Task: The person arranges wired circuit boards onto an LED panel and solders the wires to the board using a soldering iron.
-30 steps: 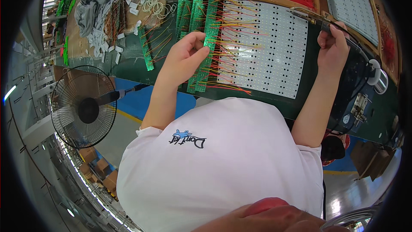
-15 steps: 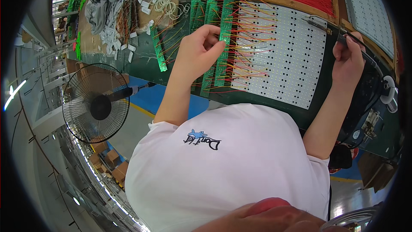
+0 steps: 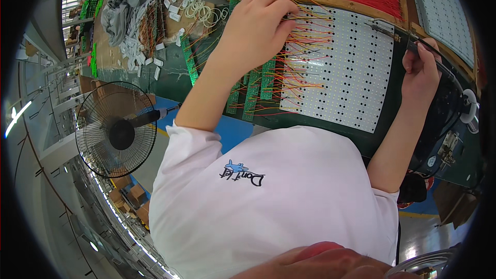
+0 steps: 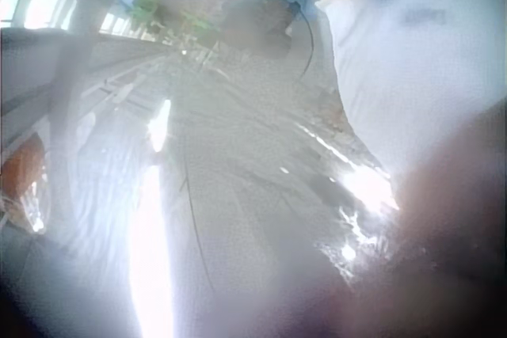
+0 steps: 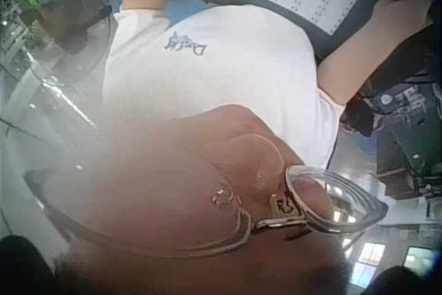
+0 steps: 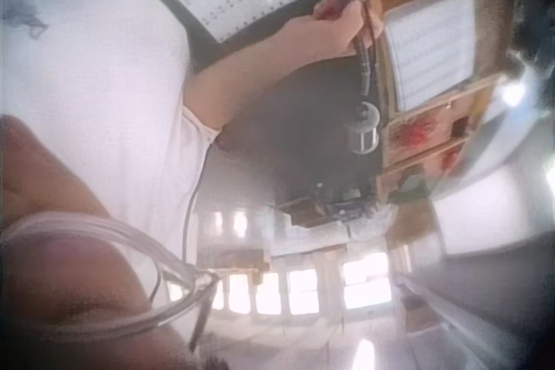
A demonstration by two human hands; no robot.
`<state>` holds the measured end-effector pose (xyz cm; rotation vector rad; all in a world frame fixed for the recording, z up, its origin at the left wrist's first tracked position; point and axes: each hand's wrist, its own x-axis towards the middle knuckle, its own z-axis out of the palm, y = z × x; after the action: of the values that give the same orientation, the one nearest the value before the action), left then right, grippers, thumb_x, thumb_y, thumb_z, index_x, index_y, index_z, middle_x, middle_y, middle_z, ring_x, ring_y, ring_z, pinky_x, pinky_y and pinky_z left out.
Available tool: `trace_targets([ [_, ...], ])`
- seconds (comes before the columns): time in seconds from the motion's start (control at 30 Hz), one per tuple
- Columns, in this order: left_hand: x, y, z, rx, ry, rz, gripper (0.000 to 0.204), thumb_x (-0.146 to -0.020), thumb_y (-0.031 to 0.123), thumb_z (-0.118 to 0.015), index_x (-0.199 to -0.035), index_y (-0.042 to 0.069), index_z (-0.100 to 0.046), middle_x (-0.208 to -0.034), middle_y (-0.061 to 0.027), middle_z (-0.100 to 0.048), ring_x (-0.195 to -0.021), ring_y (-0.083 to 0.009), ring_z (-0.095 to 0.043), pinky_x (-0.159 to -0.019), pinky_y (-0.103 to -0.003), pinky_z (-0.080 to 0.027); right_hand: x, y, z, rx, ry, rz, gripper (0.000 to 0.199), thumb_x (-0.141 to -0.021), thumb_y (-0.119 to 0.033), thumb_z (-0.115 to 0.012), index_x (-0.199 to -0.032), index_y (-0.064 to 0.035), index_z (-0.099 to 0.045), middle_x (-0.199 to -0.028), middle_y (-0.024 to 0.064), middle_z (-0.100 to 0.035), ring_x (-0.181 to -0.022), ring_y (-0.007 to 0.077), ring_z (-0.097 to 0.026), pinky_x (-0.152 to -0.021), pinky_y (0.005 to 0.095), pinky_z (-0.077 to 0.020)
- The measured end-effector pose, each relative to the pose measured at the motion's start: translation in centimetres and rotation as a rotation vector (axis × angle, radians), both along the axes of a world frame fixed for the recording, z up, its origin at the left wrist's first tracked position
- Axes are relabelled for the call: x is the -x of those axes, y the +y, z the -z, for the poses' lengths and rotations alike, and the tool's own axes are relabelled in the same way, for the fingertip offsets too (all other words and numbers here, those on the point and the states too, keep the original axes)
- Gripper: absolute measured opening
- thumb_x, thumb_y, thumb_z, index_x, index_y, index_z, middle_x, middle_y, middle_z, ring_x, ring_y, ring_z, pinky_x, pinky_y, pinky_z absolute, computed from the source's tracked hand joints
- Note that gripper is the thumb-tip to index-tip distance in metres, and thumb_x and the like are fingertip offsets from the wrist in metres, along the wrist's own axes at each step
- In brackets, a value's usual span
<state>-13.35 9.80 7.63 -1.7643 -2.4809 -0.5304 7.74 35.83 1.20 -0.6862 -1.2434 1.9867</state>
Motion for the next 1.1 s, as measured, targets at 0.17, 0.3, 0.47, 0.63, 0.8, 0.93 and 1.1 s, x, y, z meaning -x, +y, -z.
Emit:
trace_targets([
  [0.17,0.4,2.6,-0.4,0.123,-0.046,0.061,0.017,-0.087,0.017,-0.071,-0.101,0.009,-0.07,-0.091,-0.0097,-0.064,-0.091,-0.0323,-0.062,-0.087,-0.042,-0.049,-0.3,0.2,-0.2,-0.002,0.002,0.028,0.005,-0.086,-0.007,-0.064,-0.088,-0.0042,-0.059,-0.072,0.0019,-0.058,-0.058,0.0071,-0.054,-0.048,0.0206,-0.0351],
  [0.3,-0.3,1.9,-0.4,0.213,-0.054,-0.025,0.016,-0.085,0.021,-0.074,-0.094,0.008,-0.071,-0.087,-0.0087,-0.064,-0.09,-0.0315,-0.063,-0.082,-0.043,-0.05,-0.6,0.4,-0.1,-0.016,0.011,0.062,0.007,-0.086,-0.007,-0.064,-0.089,-0.0034,-0.06,-0.073,0.0014,-0.058,-0.058,0.0069,-0.054,-0.049,0.0205,-0.0351],
  [0.47,0.4,2.2,0.7,0.138,0.064,-0.067,0.018,-0.084,0.023,-0.075,-0.093,0.008,-0.072,-0.087,-0.0084,-0.064,-0.09,-0.031,-0.063,-0.08,-0.043,-0.051,-0.6,0.6,-0.1,-0.009,0.014,0.055,0.006,-0.086,-0.008,-0.064,-0.089,-0.0032,-0.061,-0.072,0.0014,-0.058,-0.058,0.0071,-0.053,-0.049,0.0202,-0.0336],
  [0.63,-0.4,2.9,1.1,0.203,0.076,-0.048,0.017,-0.086,0.023,-0.073,-0.094,0.009,-0.072,-0.087,-0.0089,-0.063,-0.09,-0.0315,-0.063,-0.08,-0.043,-0.051,-0.7,0.3,-0.2,-0.023,0.017,0.043,0.006,-0.087,-0.009,-0.063,-0.088,-0.0029,-0.061,-0.072,0.0013,-0.059,-0.057,0.007,-0.052,-0.048,0.0202,-0.0323],
  [0.8,0.1,3.2,1.7,0.195,0.067,-0.028,0.014,-0.086,0.02,-0.072,-0.092,0.009,-0.07,-0.086,-0.0095,-0.062,-0.09,-0.0315,-0.063,-0.08,-0.043,-0.05,-0.7,0.4,-0.2,-0.024,0.035,0.057,0.008,-0.087,-0.009,-0.063,-0.09,-0.0022,-0.063,-0.072,0.0018,-0.06,-0.056,0.0072,-0.052,-0.049,0.0203,-0.0326],
  [0.93,0.4,3.1,1.3,0.19,-0.001,0.084,0.011,-0.085,0.017,-0.071,-0.091,0.009,-0.068,-0.087,-0.0081,-0.063,-0.089,-0.0309,-0.062,-0.079,-0.043,-0.049,-0.7,0.4,-0.1,-0.007,0.017,0.066,0.008,-0.087,-0.009,-0.063,-0.091,-0.0019,-0.063,-0.072,0.0024,-0.061,-0.055,0.0071,-0.052,-0.049,0.0203,-0.033],
  [1.1,-0.6,3.0,1.1,0.227,0.033,0.125,0.009,-0.085,0.013,-0.071,-0.092,0.01,-0.066,-0.089,-0.0057,-0.064,-0.092,-0.0297,-0.061,-0.084,-0.043,-0.046,-0.9,0.6,0.0,-0.019,0.018,0.041,0.009,-0.087,-0.01,-0.064,-0.091,-0.0018,-0.064,-0.072,0.0028,-0.062,-0.055,0.0071,-0.053,-0.049,0.0203,-0.0332],
])
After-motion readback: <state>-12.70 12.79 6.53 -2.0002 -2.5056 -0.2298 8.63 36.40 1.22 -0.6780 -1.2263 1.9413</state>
